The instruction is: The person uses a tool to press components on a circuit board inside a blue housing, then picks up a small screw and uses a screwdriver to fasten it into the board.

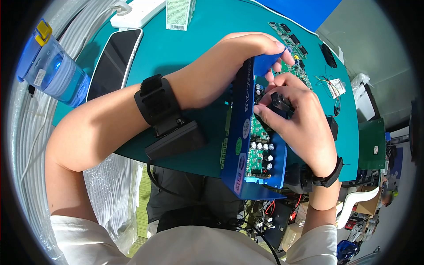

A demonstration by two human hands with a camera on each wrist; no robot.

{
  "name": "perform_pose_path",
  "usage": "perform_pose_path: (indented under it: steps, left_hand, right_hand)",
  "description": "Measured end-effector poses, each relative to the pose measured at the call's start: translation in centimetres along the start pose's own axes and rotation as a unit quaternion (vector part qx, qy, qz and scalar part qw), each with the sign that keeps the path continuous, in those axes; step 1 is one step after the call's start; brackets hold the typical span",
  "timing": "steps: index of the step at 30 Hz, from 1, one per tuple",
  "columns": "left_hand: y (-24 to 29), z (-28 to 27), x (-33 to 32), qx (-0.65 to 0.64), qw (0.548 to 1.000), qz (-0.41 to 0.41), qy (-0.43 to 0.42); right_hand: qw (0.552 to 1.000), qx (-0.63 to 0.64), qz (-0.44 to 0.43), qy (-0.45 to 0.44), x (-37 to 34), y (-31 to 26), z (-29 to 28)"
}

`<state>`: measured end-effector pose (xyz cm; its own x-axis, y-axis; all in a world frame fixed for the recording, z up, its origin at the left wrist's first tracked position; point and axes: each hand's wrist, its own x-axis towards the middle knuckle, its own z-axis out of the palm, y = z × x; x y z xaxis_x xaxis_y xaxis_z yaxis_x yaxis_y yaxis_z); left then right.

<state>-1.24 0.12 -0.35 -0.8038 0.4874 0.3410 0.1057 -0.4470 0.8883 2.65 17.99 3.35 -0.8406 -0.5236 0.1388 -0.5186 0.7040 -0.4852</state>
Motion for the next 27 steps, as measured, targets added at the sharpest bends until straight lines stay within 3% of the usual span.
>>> perform_pose_path:
  steps: [17, 23, 27]
  left_hand:
    - [0.1, 0.1, -0.1, -0.044, 0.998, -0.033, 0.001]
    - [0.0, 0.0, -0.1, -0.015, 1.000, -0.016, -0.004]
    - [0.0, 0.0, 0.0, -0.024, 1.000, -0.020, 0.000]
  right_hand:
    - [0.998, 0.030, -0.054, 0.008, 0.1, 1.0, 0.3]
    - [1.000, 0.027, 0.003, -0.013, 0.2, 0.0, -0.1]
    - [0.997, 0.053, -0.045, 0.023, 0.3, 0.8, 0.5]
